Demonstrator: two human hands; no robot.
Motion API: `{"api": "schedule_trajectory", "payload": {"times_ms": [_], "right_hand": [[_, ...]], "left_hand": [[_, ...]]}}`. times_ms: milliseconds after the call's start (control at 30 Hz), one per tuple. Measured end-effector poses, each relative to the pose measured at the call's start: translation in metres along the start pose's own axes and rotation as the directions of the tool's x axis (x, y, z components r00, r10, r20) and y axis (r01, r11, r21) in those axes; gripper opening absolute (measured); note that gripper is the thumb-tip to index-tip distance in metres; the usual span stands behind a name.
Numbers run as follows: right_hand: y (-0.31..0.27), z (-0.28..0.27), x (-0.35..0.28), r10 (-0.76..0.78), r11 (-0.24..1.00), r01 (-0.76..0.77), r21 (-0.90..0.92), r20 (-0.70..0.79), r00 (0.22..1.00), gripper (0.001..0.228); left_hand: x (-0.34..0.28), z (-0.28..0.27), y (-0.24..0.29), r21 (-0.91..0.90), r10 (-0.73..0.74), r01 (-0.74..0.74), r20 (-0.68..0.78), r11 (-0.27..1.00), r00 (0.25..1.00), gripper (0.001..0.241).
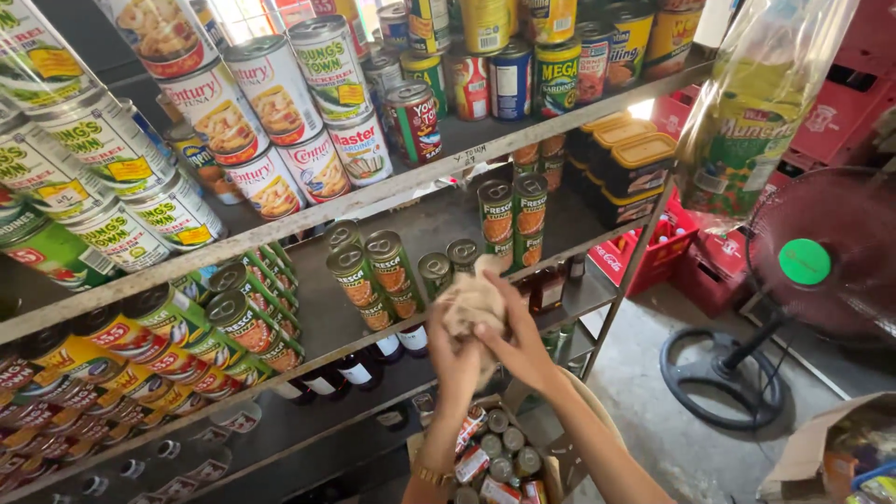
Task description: Cleaning and organizing canned food items on retail shelves using a cloth.
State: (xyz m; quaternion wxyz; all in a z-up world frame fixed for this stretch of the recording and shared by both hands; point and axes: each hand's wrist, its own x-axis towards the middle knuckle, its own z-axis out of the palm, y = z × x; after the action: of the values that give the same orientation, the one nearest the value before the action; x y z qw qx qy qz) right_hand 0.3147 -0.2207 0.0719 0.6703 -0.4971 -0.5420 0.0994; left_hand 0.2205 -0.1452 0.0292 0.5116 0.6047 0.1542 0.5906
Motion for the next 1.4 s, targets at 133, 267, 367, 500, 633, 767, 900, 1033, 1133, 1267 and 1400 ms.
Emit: {"api": "schedule_trajectory", "payload": {"times_ms": [133,267,367,500,633,767,900,1033,1133,1267,1400], "right_hand": [[0.029,-0.012,-0.029,0.210,0.962,-0.217,0.168,0.057,0.976,0.059],[0.067,-0.040,-0.045,0.270,0.952,-0.257,0.163,-0.059,0.961,0.058],[0.076,-0.068,-0.044,0.372,0.923,-0.347,0.167,-0.158,0.915,0.060],[0.064,-0.098,-0.012,0.336,0.941,-0.338,0.011,-0.151,0.930,0.065],[0.069,-0.115,0.024,0.281,0.958,-0.285,-0.039,-0.069,0.957,0.064],[0.054,-0.118,0.053,0.295,0.954,-0.296,-0.041,-0.011,0.955,0.065],[0.062,-0.115,0.087,0.265,0.963,-0.267,0.025,0.068,0.962,0.063],[0.073,-0.108,0.106,0.171,0.984,-0.177,0.036,0.125,0.977,0.063],[0.079,-0.106,0.108,0.169,0.983,-0.178,0.055,0.134,0.976,0.063],[0.087,-0.109,0.100,0.196,0.977,-0.204,0.067,0.111,0.974,0.062],[0.076,-0.122,0.087,0.158,0.987,-0.159,0.014,0.060,0.986,0.060]], "left_hand": [[-0.009,-0.005,0.011,0.278,0.000,-0.062,0.218,0.959,0.976,0.046],[-0.010,-0.001,0.000,0.361,-0.137,0.018,0.306,0.932,0.942,0.034],[-0.006,0.012,-0.016,0.418,-0.175,0.060,0.244,0.907,0.954,0.026],[0.013,0.035,-0.045,0.446,-0.101,0.005,0.190,0.895,0.977,0.022],[0.050,0.062,-0.044,0.460,-0.112,0.049,0.111,0.887,0.988,0.024],[0.084,0.079,-0.048,0.481,-0.061,0.060,-0.014,0.875,0.998,0.040],[0.125,0.096,-0.064,0.533,0.050,0.008,-0.095,0.846,0.994,0.063],[0.144,0.107,-0.081,0.524,0.108,-0.030,-0.119,0.851,0.987,0.070],[0.148,0.108,-0.096,0.537,0.209,-0.111,-0.125,0.836,0.970,0.077],[0.143,0.109,-0.086,0.474,0.141,-0.073,-0.109,0.877,0.984,0.058],[0.127,0.114,-0.044,0.425,0.267,-0.204,-0.093,0.882,0.959,0.058]]}}
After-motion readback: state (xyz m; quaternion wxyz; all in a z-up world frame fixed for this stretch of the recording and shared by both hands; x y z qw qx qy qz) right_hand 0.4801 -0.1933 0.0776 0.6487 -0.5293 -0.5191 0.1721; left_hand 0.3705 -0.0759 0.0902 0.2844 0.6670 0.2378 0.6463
